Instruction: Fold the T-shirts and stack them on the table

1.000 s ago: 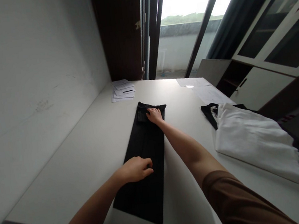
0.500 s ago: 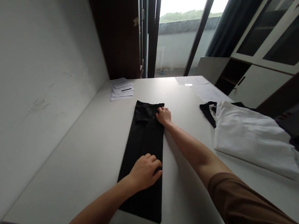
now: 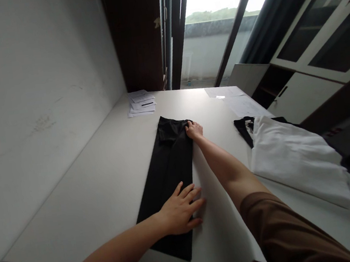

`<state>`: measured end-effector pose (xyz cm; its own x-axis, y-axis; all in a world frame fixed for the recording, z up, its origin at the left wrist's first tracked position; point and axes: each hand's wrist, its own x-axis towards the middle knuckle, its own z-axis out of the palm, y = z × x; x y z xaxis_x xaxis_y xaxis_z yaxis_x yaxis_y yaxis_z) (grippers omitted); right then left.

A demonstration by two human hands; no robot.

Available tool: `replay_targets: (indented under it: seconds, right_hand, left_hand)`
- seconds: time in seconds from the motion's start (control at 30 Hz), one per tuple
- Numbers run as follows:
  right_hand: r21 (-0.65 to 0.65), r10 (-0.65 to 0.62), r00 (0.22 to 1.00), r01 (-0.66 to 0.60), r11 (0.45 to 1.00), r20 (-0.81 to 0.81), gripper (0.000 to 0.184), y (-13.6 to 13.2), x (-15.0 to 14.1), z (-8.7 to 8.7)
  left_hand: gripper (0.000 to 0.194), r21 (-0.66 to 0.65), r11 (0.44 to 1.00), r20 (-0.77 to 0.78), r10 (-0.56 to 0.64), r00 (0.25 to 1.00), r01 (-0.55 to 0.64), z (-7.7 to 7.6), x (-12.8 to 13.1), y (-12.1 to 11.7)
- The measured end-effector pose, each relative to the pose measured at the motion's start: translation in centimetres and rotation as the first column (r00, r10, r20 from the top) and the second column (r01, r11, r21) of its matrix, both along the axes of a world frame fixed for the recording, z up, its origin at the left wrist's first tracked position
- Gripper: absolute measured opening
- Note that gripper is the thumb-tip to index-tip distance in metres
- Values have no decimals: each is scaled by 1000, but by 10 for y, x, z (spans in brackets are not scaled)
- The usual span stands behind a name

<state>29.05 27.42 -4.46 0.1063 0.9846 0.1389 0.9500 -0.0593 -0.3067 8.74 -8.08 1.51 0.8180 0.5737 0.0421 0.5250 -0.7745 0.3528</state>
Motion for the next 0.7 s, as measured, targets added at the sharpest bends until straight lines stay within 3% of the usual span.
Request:
replay_targets:
  seconds: [0.17, 0.47, 0.6, 0.7]
  right_hand:
    - [15, -97, 995, 98, 995, -30, 67, 7, 11, 2]
    - [32, -139, 988, 141, 989, -64, 32, 18, 17, 1]
    - [67, -122, 989, 127, 990, -81, 28, 18, 20, 3]
    - [57, -155, 981, 162, 985, -118, 29, 22, 27, 8]
  left_hand:
    - [61, -13, 1000, 9, 4, 1000, -3, -2, 0, 0]
    - [60, -16, 1000, 20, 1, 1000, -1, -2, -1, 3]
    - [56, 13, 1000, 30, -5, 1000, 5, -4, 0, 2]
    - [52, 39, 995, 45, 93, 995, -95, -3, 5, -1]
